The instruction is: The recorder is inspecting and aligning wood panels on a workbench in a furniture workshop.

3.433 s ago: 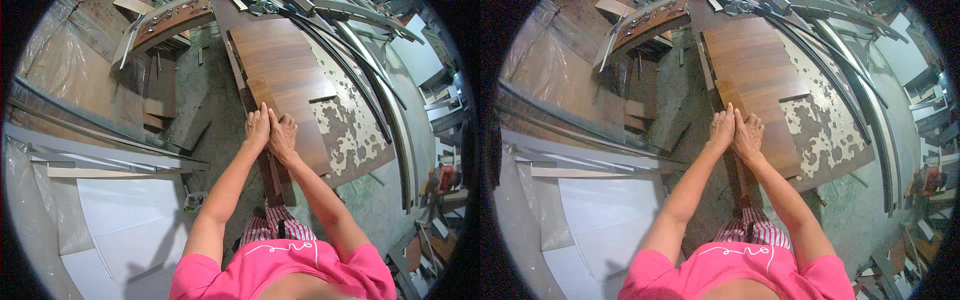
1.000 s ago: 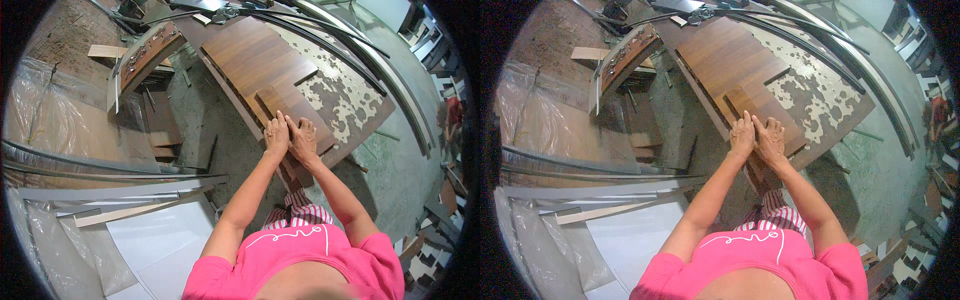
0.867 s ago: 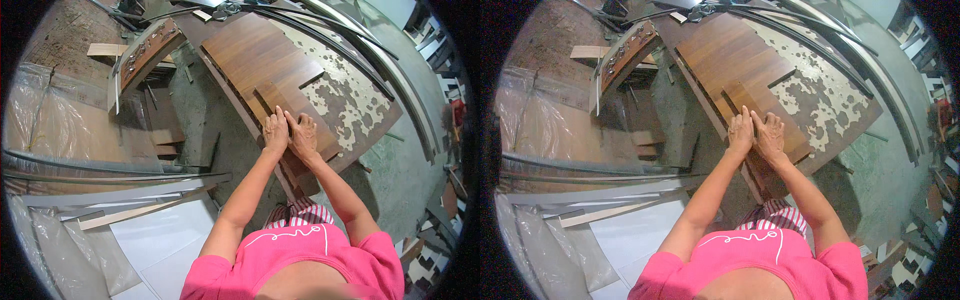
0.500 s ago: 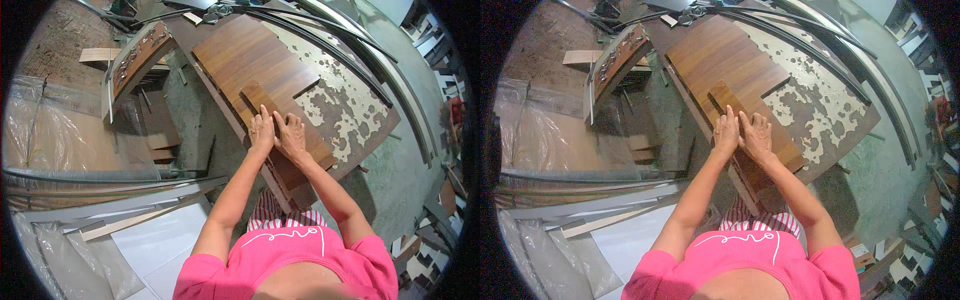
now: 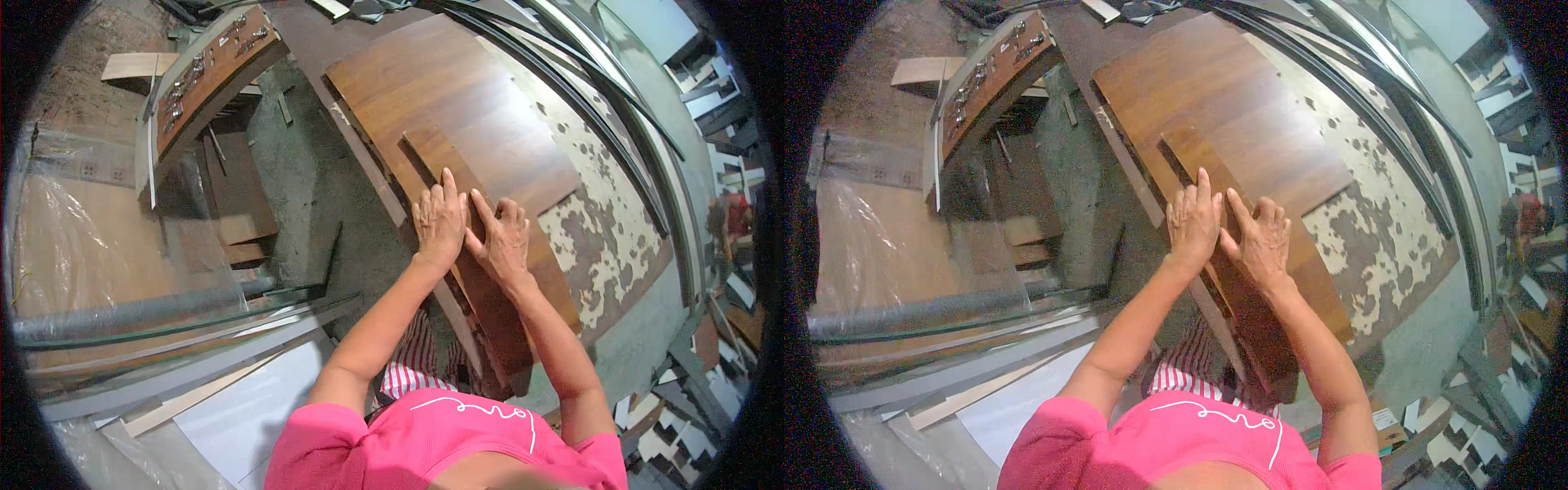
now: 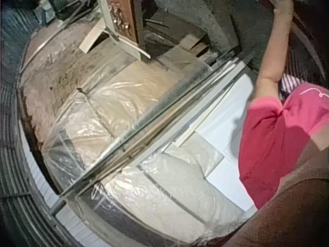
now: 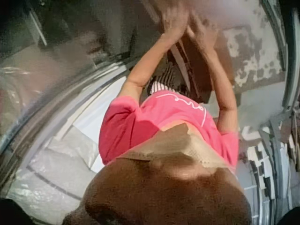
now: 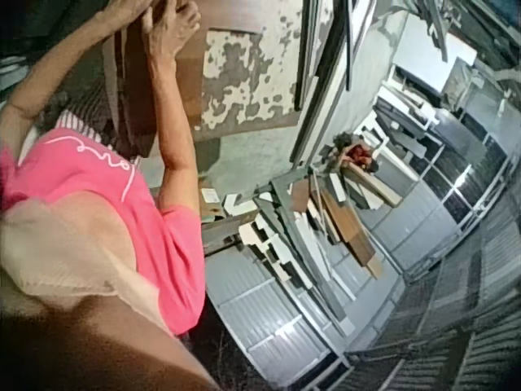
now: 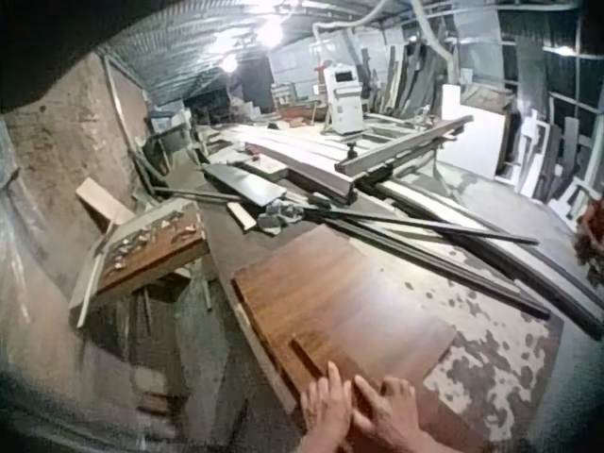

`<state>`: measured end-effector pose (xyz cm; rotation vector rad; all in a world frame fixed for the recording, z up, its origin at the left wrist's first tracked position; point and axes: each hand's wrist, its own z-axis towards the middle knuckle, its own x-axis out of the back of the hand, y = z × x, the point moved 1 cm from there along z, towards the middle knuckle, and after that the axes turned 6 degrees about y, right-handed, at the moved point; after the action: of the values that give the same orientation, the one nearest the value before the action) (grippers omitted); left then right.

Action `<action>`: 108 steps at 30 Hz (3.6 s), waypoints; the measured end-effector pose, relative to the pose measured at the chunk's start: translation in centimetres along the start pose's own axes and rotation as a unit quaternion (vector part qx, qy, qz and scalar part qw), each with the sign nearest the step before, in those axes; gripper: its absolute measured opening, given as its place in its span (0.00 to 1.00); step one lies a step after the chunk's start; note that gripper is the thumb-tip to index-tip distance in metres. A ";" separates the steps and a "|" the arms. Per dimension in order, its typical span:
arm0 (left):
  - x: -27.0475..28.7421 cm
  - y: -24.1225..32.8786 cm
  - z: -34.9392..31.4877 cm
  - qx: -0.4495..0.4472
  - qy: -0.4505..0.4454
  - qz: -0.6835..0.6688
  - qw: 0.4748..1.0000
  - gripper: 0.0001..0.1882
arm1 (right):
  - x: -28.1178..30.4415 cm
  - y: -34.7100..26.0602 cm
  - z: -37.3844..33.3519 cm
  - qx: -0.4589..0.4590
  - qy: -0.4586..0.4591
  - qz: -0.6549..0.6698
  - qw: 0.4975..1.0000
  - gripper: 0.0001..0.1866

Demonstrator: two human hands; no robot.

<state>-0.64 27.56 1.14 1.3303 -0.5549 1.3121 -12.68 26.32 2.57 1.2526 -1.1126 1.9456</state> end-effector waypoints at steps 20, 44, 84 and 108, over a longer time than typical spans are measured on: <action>-3.0 -14.0 24.7 0.073 0.044 0.014 0.996 0.25 | -11.0 -7.3 25.3 0.005 0.071 0.015 0.997 0.30; 0.7 10.2 -17.1 -0.081 -0.001 0.066 0.995 0.30 | 6.5 4.8 -19.2 -0.024 0.061 0.010 0.998 0.36; -5.8 -9.8 27.6 0.027 0.038 0.063 0.997 0.21 | -11.3 -2.7 27.1 -0.019 0.091 -0.017 0.996 0.23; -2.7 12.4 -11.7 -0.036 0.002 0.069 0.997 0.27 | 6.0 9.6 -13.8 0.029 0.107 0.016 0.994 0.29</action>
<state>-16.69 33.88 0.38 1.2490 -0.6960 1.3938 -28.93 33.75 1.84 1.0325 -0.9795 2.0923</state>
